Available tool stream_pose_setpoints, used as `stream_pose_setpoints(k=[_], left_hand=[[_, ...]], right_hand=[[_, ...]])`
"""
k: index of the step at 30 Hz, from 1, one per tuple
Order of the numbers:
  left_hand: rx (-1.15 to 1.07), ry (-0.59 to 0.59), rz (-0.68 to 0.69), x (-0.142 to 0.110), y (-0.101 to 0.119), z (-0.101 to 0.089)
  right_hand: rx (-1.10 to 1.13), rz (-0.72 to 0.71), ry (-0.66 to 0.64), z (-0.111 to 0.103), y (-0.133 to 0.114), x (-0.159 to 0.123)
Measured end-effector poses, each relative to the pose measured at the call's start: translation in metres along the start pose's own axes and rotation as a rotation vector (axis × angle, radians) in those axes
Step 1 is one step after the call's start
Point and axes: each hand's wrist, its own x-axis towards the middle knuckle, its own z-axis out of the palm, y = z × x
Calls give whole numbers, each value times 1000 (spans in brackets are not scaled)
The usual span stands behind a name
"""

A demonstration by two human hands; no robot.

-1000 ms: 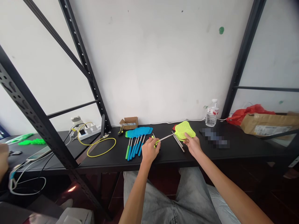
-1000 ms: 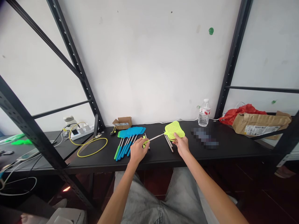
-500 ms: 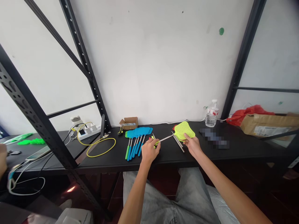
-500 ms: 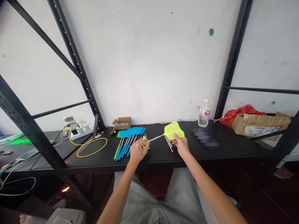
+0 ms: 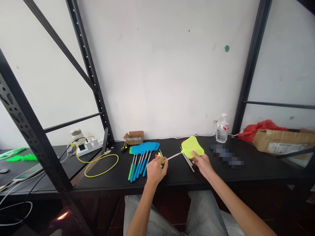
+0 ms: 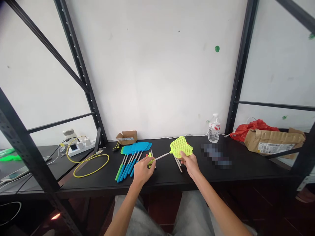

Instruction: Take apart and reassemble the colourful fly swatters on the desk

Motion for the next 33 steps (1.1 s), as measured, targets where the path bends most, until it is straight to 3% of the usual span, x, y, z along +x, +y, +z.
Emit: stream_pose_setpoints(k=[33], left_hand=[[0,-9,19,-1,-5,3]], right_hand=[[-124,-22,-66,4,1,-3]])
